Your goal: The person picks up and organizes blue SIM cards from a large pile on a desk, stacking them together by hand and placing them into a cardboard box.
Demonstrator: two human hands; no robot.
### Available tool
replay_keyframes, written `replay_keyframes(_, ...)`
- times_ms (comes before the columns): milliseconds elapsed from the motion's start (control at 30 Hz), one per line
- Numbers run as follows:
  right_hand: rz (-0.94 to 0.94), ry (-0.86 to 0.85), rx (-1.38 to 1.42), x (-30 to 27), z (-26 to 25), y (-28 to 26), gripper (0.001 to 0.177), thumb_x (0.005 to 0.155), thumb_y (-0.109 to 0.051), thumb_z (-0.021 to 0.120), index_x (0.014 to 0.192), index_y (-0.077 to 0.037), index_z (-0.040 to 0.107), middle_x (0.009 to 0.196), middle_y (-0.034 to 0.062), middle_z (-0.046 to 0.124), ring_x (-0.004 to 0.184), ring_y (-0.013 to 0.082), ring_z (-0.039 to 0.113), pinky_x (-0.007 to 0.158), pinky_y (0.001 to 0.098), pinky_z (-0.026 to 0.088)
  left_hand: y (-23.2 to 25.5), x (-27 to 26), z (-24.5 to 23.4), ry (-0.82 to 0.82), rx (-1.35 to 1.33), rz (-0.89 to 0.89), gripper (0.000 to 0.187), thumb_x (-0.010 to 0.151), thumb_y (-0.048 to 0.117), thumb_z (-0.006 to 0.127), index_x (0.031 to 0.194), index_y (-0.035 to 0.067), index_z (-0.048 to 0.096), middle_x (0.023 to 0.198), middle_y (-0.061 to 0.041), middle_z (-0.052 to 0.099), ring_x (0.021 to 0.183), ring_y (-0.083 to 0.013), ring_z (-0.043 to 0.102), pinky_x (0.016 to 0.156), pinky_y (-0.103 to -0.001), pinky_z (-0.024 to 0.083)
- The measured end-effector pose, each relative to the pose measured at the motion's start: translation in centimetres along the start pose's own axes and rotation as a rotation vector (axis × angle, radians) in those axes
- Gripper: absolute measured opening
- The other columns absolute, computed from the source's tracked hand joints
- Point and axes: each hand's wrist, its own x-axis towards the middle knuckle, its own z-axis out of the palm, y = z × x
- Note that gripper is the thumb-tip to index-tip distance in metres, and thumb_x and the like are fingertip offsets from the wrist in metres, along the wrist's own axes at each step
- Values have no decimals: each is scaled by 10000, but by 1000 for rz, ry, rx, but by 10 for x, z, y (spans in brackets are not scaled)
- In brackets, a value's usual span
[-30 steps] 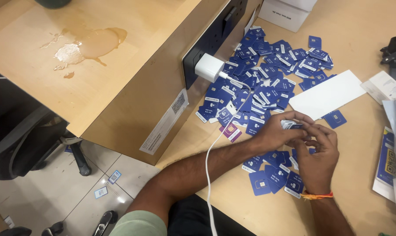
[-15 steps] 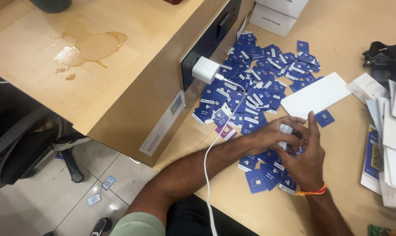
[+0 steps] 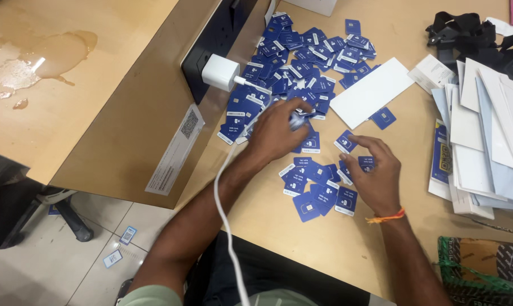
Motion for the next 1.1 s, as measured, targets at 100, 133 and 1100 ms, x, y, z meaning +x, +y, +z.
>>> replay_keyframes(100, -37, -108, -20, 19, 17, -8, 388, 848, -201, 834, 1183, -36, 729, 1202, 123, 731, 1132, 277, 699, 972, 397, 544, 6, -21, -11, 6, 176, -104, 439, 806, 268, 812, 1218, 183, 687, 1116, -145, 648, 991, -317, 702, 876, -446, 547)
replay_keyframes(133, -64, -154, -34, 27, 25, -11, 422, 840, -235, 847, 1191, -37, 724, 1213, 129, 727, 1146, 282, 690, 988, 402, 539, 3, -26, -11, 10, 212, -115, 464, 807, 290, 823, 1234, 181, 678, 1142, -155, 632, 994, -328, 700, 883, -454, 551)
replay_keyframes(1100, 455, -507, 390, 75, 89, 27, 459, 810, 65, 747, 1237, 31, 586, 1029, 142, 718, 940, 197, 710, 783, 299, 588, -13, -24, 12, 80, 150, -42, 439, 777, 268, 832, 1179, 165, 688, 1114, -141, 657, 960, -352, 707, 839, -472, 563)
